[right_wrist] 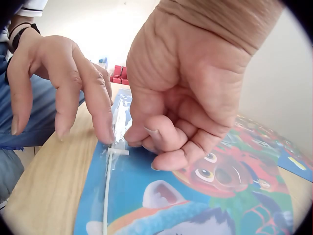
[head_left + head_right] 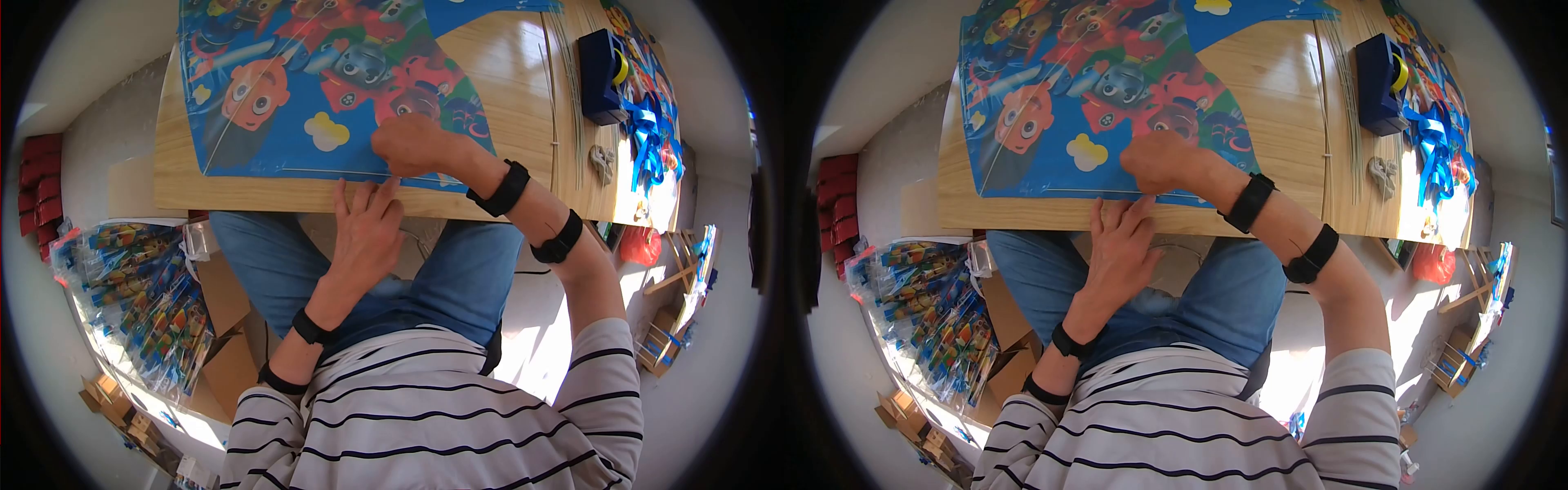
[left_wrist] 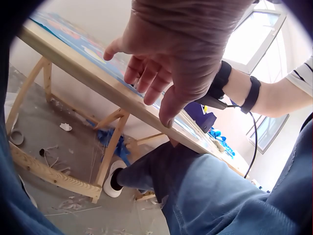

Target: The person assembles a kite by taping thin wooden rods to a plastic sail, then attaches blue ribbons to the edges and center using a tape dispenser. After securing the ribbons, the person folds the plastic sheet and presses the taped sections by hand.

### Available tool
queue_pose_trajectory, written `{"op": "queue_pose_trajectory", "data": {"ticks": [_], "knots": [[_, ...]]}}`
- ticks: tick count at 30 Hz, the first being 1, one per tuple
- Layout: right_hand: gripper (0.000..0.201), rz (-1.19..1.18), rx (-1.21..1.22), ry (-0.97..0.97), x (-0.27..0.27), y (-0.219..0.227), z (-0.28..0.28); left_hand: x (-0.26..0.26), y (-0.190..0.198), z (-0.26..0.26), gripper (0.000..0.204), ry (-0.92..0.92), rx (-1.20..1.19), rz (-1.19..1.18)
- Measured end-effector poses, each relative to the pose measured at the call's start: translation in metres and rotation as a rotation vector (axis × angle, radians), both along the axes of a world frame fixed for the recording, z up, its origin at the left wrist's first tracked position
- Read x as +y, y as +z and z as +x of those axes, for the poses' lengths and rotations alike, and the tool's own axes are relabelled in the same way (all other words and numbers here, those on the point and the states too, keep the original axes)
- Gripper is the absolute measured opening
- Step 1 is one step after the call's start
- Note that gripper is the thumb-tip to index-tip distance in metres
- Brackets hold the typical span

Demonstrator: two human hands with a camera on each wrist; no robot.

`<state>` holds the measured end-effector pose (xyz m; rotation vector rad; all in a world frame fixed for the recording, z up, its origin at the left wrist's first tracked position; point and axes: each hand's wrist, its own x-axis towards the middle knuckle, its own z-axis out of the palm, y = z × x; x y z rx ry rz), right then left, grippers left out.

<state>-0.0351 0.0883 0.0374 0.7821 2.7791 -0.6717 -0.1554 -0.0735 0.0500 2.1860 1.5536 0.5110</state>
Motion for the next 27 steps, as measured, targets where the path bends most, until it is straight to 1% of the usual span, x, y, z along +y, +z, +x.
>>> {"op": "queue_pose_trajectory", "data": {"ticks": [5,10,13,16,19,22,25,27], "knots": [[0.008,0.012,0.046,-0.005,0.000,-0.004,0.001,0.001,-0.005,0.001,0.037,-0.001,0.020,0.022],[0.009,0.046,0.052,0.001,0.001,-0.006,0.001,-0.003,-0.013,0.004,0.039,-0.010,0.105,0.085],[0.009,0.060,0.020,0.006,0.001,-0.003,0.001,-0.003,-0.014,0.005,0.041,-0.008,0.121,0.092],[0.008,-0.003,-0.055,-0.044,0.002,0.002,-0.001,-0.002,-0.014,0.007,0.042,-0.010,0.146,0.086],[0.009,-0.072,0.070,-0.157,0.003,-0.007,0.006,-0.002,-0.015,0.010,0.042,-0.006,0.153,0.089],[0.017,0.119,0.283,-0.325,-0.002,-0.018,0.018,0.000,-0.015,0.012,0.042,0.000,0.146,0.074],[0.025,-0.047,0.480,-0.639,-0.002,-0.016,0.027,0.003,-0.012,0.012,0.041,0.001,0.137,0.067],[0.024,-0.102,0.434,-0.680,-0.012,-0.005,0.031,0.004,-0.010,0.013,0.040,0.004,0.118,0.066]]}}
